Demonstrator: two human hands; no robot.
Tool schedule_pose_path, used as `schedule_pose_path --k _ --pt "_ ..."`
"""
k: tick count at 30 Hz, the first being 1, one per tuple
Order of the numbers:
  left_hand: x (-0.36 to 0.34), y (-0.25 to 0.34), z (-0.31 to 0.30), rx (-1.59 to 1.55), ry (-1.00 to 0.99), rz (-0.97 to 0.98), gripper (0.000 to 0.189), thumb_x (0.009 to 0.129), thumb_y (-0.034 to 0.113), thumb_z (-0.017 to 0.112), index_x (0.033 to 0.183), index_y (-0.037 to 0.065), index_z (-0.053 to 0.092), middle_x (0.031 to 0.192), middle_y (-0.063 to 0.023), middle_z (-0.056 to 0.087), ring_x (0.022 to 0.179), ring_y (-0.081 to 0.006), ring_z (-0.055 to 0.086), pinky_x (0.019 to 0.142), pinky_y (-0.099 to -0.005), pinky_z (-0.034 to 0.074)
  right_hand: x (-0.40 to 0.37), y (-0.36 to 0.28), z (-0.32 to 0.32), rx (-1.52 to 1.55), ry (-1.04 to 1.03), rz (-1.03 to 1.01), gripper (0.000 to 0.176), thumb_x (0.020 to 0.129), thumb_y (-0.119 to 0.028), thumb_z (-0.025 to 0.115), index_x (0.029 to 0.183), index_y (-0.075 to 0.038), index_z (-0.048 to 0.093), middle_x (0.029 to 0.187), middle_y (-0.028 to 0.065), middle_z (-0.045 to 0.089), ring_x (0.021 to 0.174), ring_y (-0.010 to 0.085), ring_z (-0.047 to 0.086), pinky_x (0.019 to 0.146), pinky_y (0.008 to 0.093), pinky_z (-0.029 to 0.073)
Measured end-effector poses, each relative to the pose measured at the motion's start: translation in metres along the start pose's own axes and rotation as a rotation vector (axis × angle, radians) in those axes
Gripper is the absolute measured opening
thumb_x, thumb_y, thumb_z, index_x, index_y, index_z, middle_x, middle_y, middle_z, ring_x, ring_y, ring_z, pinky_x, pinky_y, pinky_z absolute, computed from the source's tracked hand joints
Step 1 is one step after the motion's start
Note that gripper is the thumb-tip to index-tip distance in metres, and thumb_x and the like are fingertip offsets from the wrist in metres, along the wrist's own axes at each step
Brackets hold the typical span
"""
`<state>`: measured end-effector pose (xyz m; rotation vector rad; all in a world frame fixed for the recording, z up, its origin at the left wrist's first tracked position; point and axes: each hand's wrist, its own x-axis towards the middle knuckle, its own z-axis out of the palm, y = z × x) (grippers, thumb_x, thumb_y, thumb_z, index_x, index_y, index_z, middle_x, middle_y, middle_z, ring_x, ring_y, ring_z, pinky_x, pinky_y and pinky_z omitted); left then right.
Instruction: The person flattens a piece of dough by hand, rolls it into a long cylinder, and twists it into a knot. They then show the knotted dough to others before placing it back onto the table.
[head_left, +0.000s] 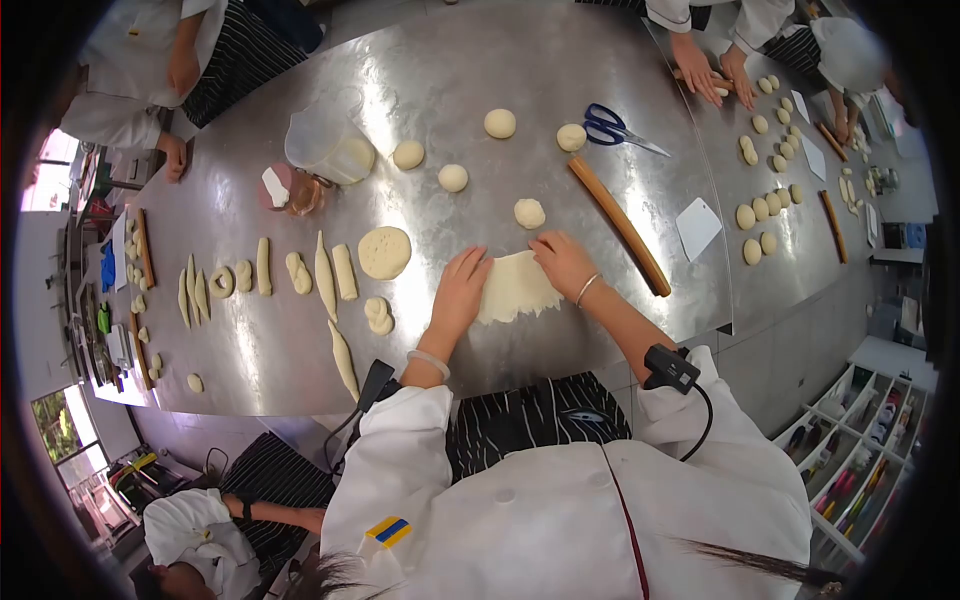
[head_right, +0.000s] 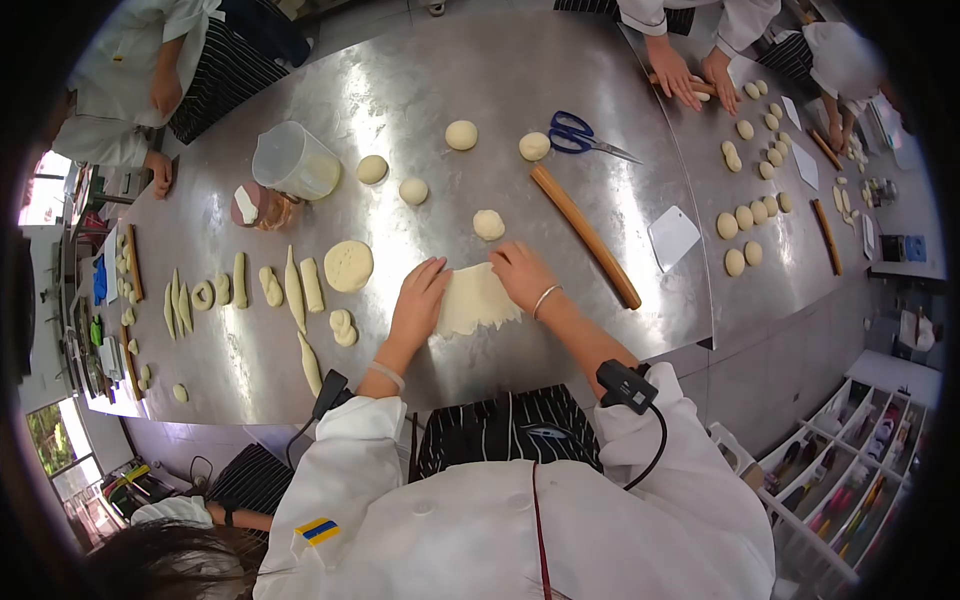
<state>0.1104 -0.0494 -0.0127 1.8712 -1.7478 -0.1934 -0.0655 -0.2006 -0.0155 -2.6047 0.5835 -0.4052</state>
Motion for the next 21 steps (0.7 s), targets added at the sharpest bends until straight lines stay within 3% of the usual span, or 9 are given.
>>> schedule_pose_path --k 2,5,8,12,14,15,17,21 --pt "0.002 0.002 0.0 -0.036 -0.014 -0.025 0.036 0.073 0.001 0.054 0.109 0.0 0.058 0.116 -0.0116 0.055 0.107 -0.0298 0.051 0.089 -0.0388 0.042 0.002 -0.005 -0.004 -0.022 -0.111 0.024 0.025 0.079 -0.012 0.062 0.103 -0.005 0.061 0.098 0.0092 0.055 0.095 0.0267 0.052 0.084 0.0368 0.045" --pt "0.002 0.005 0.006 -0.066 0.054 -0.074 0.035 0.073 0.001 0.055 0.108 0.001 0.059 0.105 -0.0094 0.057 0.097 -0.0275 0.053 0.081 -0.0371 0.043 0.002 -0.006 -0.001 -0.038 -0.108 0.045 0.021 0.08 -0.013 0.062 0.099 -0.006 0.062 0.096 0.0073 0.054 0.094 0.0256 0.052 0.084 0.0365 0.044" --pt "0.008 0.01 0.009 -0.034 0.056 -0.215 0.032 0.073 0.001 0.056 0.104 0.001 0.06 0.097 -0.0089 0.057 0.092 -0.027 0.053 0.078 -0.0371 0.042 0.003 -0.004 0.002 0.061 -0.111 0.135 0.016 0.079 -0.012 0.063 0.093 -0.007 0.061 0.095 0.0065 0.054 0.095 0.0255 0.051 0.083 0.0376 0.044" --pt "0.011 0.01 0.005 -0.036 -0.05 -0.229 0.029 0.072 0.002 0.057 0.101 0.0 0.06 0.092 -0.0089 0.055 0.09 -0.0272 0.052 0.077 -0.0383 0.042 0.005 -0.004 -0.003 0.133 -0.075 0.127 0.012 0.078 -0.01 0.063 0.089 -0.008 0.059 0.095 0.0063 0.055 0.093 0.0255 0.051 0.083 0.038 0.043" --pt "0.008 0.008 0.006 -0.094 0.036 -0.098 0.026 0.073 0.002 0.056 0.099 0.0 0.059 0.1 -0.0102 0.057 0.097 -0.0278 0.053 0.081 -0.0392 0.043 0.003 -0.001 -0.005 0.091 -0.036 -0.098 0.011 0.077 -0.009 0.06 0.087 -0.007 0.058 0.095 0.0064 0.056 0.091 0.0249 0.052 0.083 0.0385 0.043" --pt "0.006 0.005 0.006 -0.093 0.038 -0.099 0.026 0.073 0.002 0.056 0.099 0.0 0.059 0.1 -0.0102 0.057 0.097 -0.0278 0.053 0.081 -0.0392 0.043 -0.001 0.003 -0.003 0.091 -0.037 -0.1 0.011 0.077 -0.009 0.06 0.087 -0.007 0.058 0.095 0.0064 0.056 0.091 0.0249 0.052 0.083 0.0385 0.043" --pt "0.0 -0.001 0.004 0.036 -0.042 0.151 0.028 0.074 0.002 0.057 0.101 0.0 0.059 0.112 -0.0128 0.058 0.11 -0.0292 0.053 0.093 -0.0385 0.044 -0.009 0.01 0.001 0.023 -0.086 -0.202 0.017 0.077 -0.009 0.056 0.095 -0.006 0.059 0.099 0.0067 0.057 0.092 0.0242 0.053 0.085 0.0383 0.043" --pt "-0.01 -0.001 -0.01 0.079 -0.14 0.196 0.034 0.074 0.003 0.055 0.108 0.0 0.057 0.123 -0.0125 0.055 0.118 -0.0283 0.05 0.1 -0.0389 0.041 -0.017 0.007 -0.009 -0.026 -0.025 -0.253 0.029 0.077 -0.01 0.054 0.106 -0.004 0.058 0.106 0.007 0.058 0.098 0.0233 0.053 0.089 0.0384 0.042"
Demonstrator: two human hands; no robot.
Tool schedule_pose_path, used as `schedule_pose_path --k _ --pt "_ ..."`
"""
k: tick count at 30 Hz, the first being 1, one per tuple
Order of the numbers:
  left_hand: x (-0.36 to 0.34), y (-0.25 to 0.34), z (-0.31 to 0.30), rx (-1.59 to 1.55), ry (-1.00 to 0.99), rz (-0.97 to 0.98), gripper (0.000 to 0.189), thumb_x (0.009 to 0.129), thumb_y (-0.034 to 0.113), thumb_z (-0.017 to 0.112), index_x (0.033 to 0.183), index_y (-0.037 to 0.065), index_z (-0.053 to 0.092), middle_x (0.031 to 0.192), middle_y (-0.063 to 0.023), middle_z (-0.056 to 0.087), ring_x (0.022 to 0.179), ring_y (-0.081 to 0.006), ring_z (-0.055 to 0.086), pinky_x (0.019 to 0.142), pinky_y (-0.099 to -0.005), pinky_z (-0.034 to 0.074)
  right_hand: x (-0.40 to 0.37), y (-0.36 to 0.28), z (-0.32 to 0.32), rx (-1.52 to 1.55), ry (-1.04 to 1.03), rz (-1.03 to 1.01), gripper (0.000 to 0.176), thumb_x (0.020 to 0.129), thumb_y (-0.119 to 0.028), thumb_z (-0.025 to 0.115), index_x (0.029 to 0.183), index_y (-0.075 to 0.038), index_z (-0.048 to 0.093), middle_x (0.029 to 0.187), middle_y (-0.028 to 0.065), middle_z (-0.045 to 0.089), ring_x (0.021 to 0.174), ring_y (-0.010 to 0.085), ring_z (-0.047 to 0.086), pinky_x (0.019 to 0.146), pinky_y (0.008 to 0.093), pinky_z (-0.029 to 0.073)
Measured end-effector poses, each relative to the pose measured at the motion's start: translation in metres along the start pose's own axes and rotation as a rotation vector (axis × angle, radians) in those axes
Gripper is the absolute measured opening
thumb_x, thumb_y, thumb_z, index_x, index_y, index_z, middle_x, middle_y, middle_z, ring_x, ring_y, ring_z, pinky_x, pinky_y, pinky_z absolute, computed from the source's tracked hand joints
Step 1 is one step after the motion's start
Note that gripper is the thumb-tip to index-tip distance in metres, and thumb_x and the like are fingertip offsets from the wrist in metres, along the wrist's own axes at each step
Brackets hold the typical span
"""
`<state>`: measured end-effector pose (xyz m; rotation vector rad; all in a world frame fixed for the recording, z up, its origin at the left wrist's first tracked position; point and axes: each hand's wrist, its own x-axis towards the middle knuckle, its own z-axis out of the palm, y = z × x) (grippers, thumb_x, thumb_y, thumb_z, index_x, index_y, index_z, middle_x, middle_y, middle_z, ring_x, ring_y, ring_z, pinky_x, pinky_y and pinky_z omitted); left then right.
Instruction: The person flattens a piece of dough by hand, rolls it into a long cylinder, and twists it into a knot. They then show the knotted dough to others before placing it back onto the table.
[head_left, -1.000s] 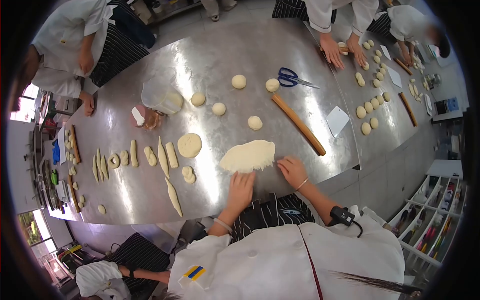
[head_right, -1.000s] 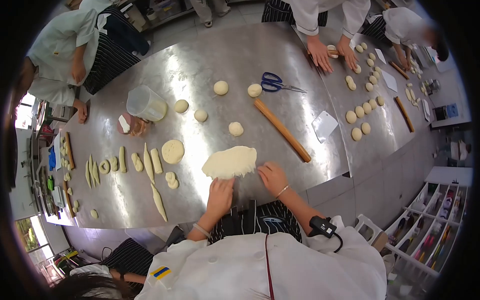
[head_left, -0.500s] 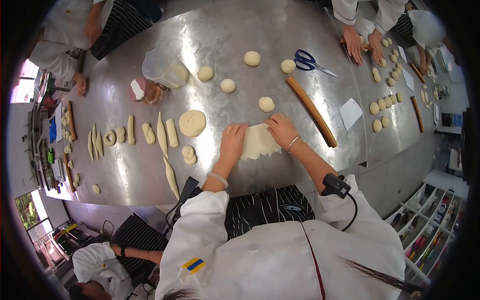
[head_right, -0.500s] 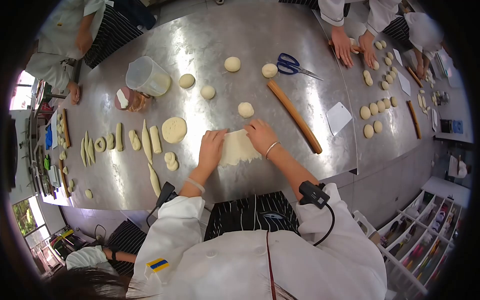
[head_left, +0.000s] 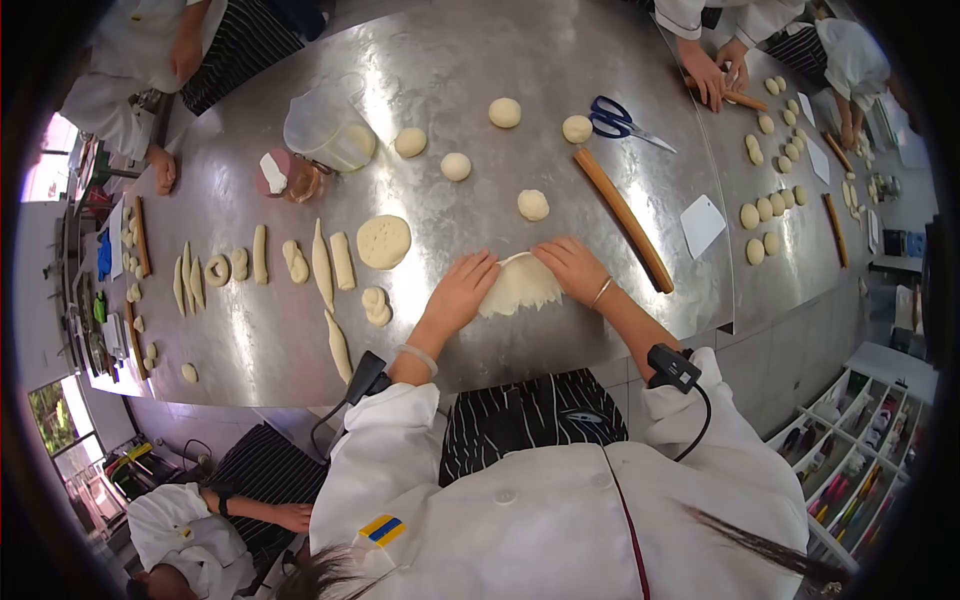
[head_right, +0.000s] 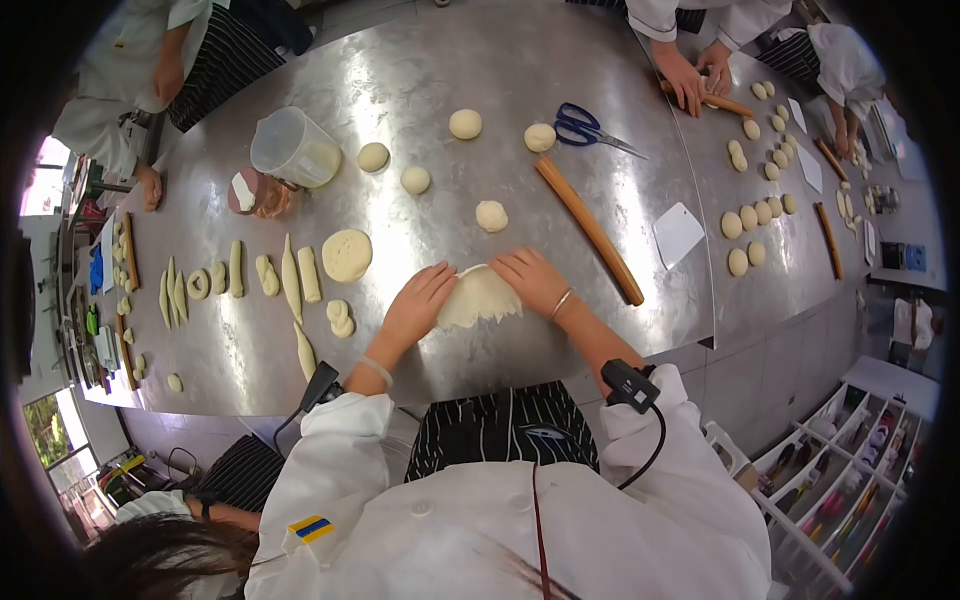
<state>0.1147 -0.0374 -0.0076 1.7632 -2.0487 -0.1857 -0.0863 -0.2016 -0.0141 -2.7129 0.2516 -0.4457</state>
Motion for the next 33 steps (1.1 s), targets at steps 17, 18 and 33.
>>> schedule_pose_path --k 17,18,33 --pt "-0.008 0.013 -0.006 0.097 -0.065 -0.111 0.055 0.082 0.017 0.059 0.131 0.0 0.042 0.142 -0.014 0.036 0.133 -0.0278 0.033 0.109 -0.0429 0.027 -0.027 0.0 -0.021 -0.162 -0.169 -0.012 0.053 0.08 -0.021 0.061 0.128 -0.003 0.047 0.139 0.0118 0.042 0.132 0.0261 0.036 0.109 0.0441 0.026" --pt "-0.003 0.014 -0.004 0.095 -0.066 -0.109 0.055 0.082 0.017 0.059 0.131 0.0 0.042 0.142 -0.014 0.036 0.133 -0.0278 0.033 0.109 -0.0429 0.027 -0.019 0.001 -0.017 -0.162 -0.169 -0.009 0.053 0.08 -0.021 0.061 0.128 -0.003 0.047 0.139 0.0118 0.042 0.132 0.0261 0.036 0.109 0.0441 0.026" --pt "-0.038 0.019 -0.018 0.098 -0.266 -0.063 0.068 0.081 0.03 0.061 0.137 0.0 0.035 0.145 -0.0131 0.032 0.136 -0.0277 0.027 0.111 -0.0432 0.023 -0.045 -0.016 -0.019 -0.206 -0.328 0.124 0.068 0.083 -0.039 0.058 0.137 -0.005 0.036 0.149 0.0084 0.028 0.139 0.0234 0.022 0.112 0.044 0.017"
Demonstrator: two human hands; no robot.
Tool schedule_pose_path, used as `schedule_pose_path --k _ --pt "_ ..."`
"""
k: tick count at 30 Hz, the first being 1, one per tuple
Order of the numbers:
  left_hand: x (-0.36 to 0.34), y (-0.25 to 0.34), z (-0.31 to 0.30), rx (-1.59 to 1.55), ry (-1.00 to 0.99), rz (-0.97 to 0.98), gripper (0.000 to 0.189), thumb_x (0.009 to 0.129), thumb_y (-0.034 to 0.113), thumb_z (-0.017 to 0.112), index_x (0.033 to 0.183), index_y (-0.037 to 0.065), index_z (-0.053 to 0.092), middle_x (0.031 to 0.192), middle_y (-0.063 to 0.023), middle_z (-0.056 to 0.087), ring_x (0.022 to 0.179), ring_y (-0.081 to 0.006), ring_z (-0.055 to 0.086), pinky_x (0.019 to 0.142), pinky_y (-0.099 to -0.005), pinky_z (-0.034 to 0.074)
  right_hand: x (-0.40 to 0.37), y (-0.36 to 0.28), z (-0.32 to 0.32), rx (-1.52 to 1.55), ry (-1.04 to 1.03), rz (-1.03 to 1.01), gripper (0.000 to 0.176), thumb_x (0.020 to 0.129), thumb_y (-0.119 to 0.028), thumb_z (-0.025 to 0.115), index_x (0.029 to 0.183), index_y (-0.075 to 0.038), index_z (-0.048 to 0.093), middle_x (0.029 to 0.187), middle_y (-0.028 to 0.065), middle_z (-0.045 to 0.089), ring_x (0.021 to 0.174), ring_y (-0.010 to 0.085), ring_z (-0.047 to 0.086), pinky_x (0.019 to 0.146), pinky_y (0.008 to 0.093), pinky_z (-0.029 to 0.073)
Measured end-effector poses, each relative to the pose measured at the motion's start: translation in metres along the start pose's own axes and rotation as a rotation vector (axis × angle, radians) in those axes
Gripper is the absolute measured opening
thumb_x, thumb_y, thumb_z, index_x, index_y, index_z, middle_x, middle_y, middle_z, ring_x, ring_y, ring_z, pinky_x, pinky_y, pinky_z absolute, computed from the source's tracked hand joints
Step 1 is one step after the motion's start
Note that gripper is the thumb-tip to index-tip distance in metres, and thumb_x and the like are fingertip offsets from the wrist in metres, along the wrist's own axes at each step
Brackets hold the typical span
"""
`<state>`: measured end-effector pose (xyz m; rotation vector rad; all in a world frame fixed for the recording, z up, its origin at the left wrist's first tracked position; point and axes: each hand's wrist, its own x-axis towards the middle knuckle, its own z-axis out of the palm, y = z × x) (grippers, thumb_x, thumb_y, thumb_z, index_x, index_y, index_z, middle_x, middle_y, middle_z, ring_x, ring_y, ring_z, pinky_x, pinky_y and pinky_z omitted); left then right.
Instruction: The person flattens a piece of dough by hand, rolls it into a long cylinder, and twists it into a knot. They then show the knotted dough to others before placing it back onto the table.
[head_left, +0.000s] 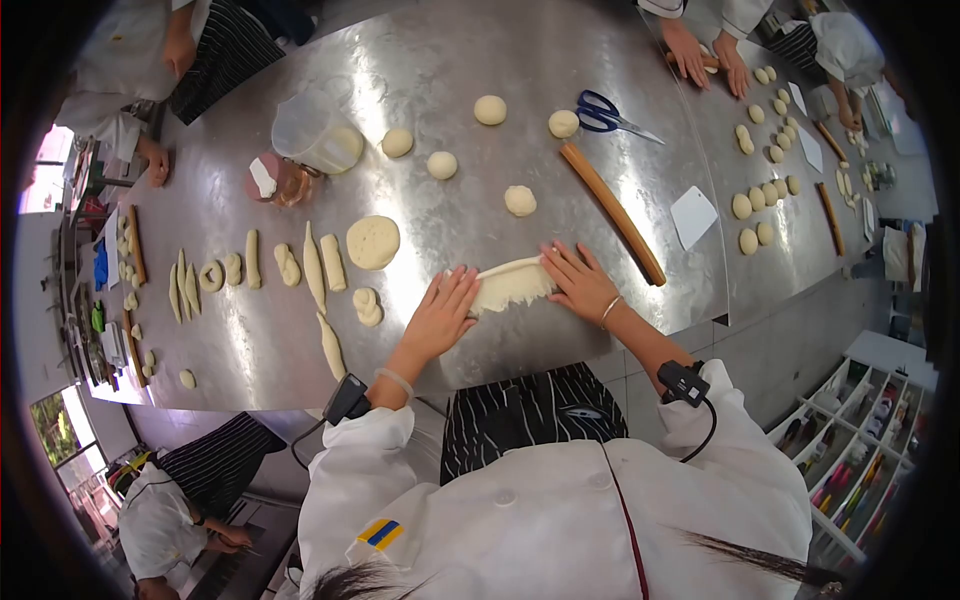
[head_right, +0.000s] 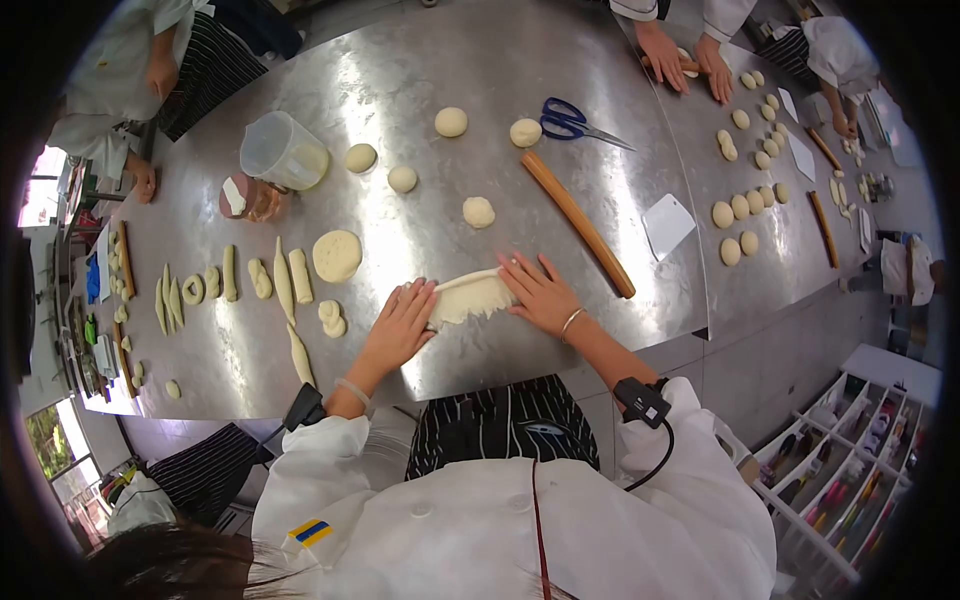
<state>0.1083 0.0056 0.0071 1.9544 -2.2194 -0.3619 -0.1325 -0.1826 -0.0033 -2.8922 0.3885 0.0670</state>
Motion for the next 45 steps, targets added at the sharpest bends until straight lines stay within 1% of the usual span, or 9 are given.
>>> schedule_pose_path --k 6,8,11,21,23,29,32,39,45 --pt "-0.002 0.003 0.001 0.074 0.022 0.007 0.069 0.081 0.032 0.061 0.136 0.001 0.036 0.145 -0.0128 0.033 0.136 -0.0289 0.028 0.111 -0.0453 0.022 0.006 -0.008 -0.012 0.017 0.03 0.077 0.067 0.083 -0.039 0.058 0.137 -0.006 0.037 0.149 0.0084 0.027 0.139 0.0236 0.022 0.112 0.0446 0.017" --pt "0.012 0.002 -0.002 0.014 0.083 -0.126 0.069 0.08 0.032 0.061 0.136 0.001 0.035 0.144 -0.0131 0.033 0.135 -0.0294 0.028 0.111 -0.045 0.022 0.025 -0.008 -0.015 0.065 0.04 0.032 0.067 0.083 -0.04 0.058 0.137 -0.006 0.037 0.149 0.0094 0.027 0.138 0.0242 0.022 0.112 0.0446 0.017" --pt "0.017 -0.002 0.007 -0.063 0.066 -0.119 0.07 0.08 0.032 0.062 0.137 0.0 0.035 0.144 -0.0134 0.033 0.135 -0.0301 0.028 0.111 -0.0448 0.022 0.034 -0.004 -0.006 0.078 0.026 -0.008 0.069 0.082 -0.041 0.059 0.137 -0.007 0.038 0.149 0.0099 0.027 0.138 0.0253 0.023 0.112 0.0445 0.017" --pt "-0.02 0.029 0.011 -0.011 0.03 -0.165 0.073 0.079 0.034 0.063 0.137 0.001 0.034 0.145 -0.0136 0.032 0.135 -0.031 0.028 0.109 -0.0477 0.024 -0.01 -0.014 0.001 0.006 -0.032 0.004 0.072 0.079 -0.046 0.059 0.138 -0.011 0.037 0.15 0.0085 0.026 0.139 0.0263 0.021 0.111 0.0476 0.018" --pt "-0.02 0.03 0.011 0.04 0.098 -0.172 0.072 0.079 0.034 0.062 0.138 0.002 0.034 0.145 -0.0131 0.032 0.135 -0.03 0.028 0.11 -0.0464 0.023 -0.01 -0.017 -0.005 0.013 -0.036 0.042 0.071 0.08 -0.046 0.058 0.139 -0.012 0.037 0.15 0.0078 0.025 0.139 0.0264 0.022 0.111 0.0485 0.018" --pt "0.017 0.021 0.011 -0.063 0.133 -0.133 0.071 0.079 0.035 0.062 0.137 0.002 0.035 0.145 -0.0128 0.031 0.135 -0.0294 0.028 0.11 -0.0443 0.023 0.023 -0.011 -0.004 0.05 0.029 -0.041 0.072 0.081 -0.046 0.058 0.138 -0.007 0.036 0.149 0.0112 0.026 0.138 0.028 0.023 0.111 0.0458 0.021" --pt "0.012 0.021 0.02 -0.138 0.101 -0.128 0.072 0.079 0.033 0.062 0.136 0.001 0.035 0.145 -0.015 0.032 0.135 -0.0317 0.028 0.109 -0.0483 0.024 0.017 -0.009 0.003 0.113 0.014 -0.051 0.074 0.08 -0.044 0.06 0.137 -0.005 0.036 0.149 0.0125 0.026 0.138 0.0287 0.024 0.11 0.0444 0.023" --pt "-0.018 0.048 0.017 -0.021 0.045 -0.157 0.071 0.078 0.037 0.063 0.135 0.002 0.038 0.145 -0.014 0.032 0.134 -0.0332 0.028 0.109 -0.0478 0.025 -0.018 -0.02 0.004 0.064 0.008 -0.027 0.074 0.078 -0.042 0.063 0.138 -0.007 0.036 0.149 0.012 0.026 0.137 0.029 0.025 0.11 0.0446 0.023" --pt "-0.001 0.029 0.01 -0.068 0.151 -0.198 0.072 0.078 0.037 0.063 0.135 0.0 0.038 0.144 -0.0151 0.032 0.134 -0.033 0.028 0.11 -0.0463 0.024 0.003 -0.019 -0.006 0.044 0.074 0.014 0.071 0.08 -0.044 0.06 0.136 -0.006 0.038 0.147 0.0126 0.03 0.136 0.029 0.026 0.11 0.0446 0.024"
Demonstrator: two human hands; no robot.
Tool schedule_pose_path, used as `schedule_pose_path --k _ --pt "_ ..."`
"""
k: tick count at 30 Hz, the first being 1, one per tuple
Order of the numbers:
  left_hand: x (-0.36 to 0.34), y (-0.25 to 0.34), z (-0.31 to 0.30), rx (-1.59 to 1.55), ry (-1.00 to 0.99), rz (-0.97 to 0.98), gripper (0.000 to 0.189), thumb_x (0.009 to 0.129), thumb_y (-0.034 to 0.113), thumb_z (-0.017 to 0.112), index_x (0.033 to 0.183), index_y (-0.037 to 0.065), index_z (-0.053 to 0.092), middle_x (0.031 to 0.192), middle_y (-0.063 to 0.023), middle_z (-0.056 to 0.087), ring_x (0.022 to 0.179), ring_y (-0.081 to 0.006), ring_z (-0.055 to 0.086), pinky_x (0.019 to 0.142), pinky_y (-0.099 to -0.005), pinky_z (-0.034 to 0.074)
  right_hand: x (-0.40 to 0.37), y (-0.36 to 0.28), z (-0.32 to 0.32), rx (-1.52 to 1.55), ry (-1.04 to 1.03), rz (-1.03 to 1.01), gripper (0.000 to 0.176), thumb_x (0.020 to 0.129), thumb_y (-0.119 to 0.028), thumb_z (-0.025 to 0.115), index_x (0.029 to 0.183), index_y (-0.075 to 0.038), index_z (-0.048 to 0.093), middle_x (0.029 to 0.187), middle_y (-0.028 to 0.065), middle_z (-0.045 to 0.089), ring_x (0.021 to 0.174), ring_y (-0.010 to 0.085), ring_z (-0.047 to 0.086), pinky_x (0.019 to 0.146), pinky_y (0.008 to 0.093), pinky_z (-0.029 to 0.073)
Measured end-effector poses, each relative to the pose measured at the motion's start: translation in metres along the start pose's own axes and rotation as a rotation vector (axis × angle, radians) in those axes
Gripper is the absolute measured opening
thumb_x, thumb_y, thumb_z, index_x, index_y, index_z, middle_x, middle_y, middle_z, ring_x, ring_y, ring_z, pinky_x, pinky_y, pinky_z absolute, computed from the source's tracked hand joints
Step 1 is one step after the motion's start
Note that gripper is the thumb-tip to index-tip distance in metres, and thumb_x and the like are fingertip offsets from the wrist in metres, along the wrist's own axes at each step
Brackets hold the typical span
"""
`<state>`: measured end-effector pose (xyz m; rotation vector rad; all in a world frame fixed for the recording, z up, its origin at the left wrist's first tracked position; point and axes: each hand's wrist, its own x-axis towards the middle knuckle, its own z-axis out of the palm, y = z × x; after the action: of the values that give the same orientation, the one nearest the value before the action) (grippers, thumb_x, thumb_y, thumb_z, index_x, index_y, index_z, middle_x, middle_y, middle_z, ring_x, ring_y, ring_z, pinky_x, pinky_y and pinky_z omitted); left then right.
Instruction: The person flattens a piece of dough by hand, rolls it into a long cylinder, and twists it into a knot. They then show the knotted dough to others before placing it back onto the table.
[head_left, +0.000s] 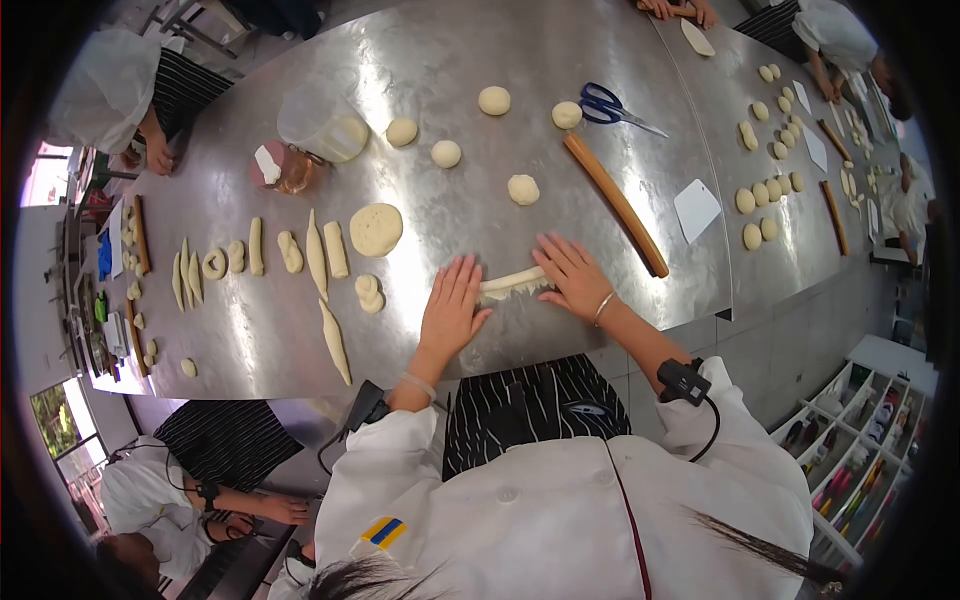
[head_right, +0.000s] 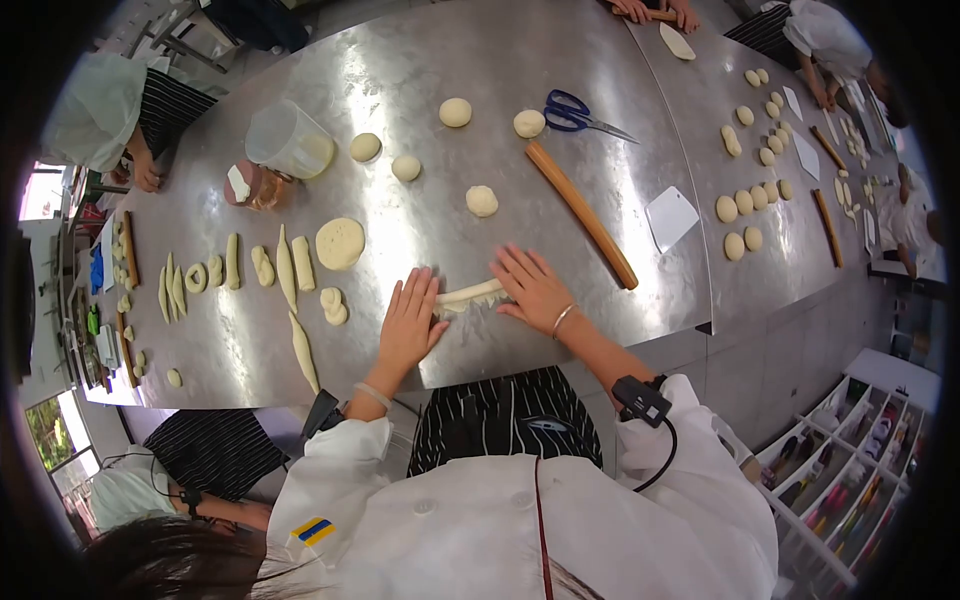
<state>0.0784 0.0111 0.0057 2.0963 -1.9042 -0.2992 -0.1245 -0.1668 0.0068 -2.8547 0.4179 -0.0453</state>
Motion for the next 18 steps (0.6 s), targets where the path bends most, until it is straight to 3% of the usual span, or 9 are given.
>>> schedule_pose_path --k 6,15,18 --pt "0.003 -0.008 0.006 -0.049 -0.085 0.114 0.075 0.076 0.035 0.065 0.136 0.0 0.035 0.145 -0.0158 0.032 0.134 -0.0345 0.028 0.109 -0.0478 0.023 0.0 0.0 0.015 0.091 -0.031 -0.119 0.074 0.079 -0.043 0.061 0.136 -0.004 0.037 0.146 0.0146 0.03 0.136 0.0312 0.027 0.109 0.0444 0.026" --pt "-0.033 0.013 0.004 -0.028 -0.094 0.027 0.074 0.077 0.037 0.065 0.135 0.002 0.038 0.144 -0.0148 0.032 0.135 -0.0335 0.028 0.109 -0.0493 0.023 -0.024 -0.015 0.011 0.066 -0.017 -0.06 0.072 0.077 -0.044 0.062 0.135 -0.007 0.039 0.147 0.0124 0.03 0.137 0.03 0.025 0.109 0.0476 0.024" --pt "-0.021 0.014 0.003 0.003 0.023 -0.06 0.071 0.078 0.036 0.064 0.135 0.003 0.038 0.145 -0.0147 0.032 0.135 -0.0328 0.028 0.109 -0.0498 0.022 -0.01 -0.016 0.008 0.035 0.017 0.027 0.071 0.078 -0.044 0.062 0.135 -0.008 0.039 0.147 0.0122 0.029 0.137 0.0292 0.025 0.109 0.048 0.022"
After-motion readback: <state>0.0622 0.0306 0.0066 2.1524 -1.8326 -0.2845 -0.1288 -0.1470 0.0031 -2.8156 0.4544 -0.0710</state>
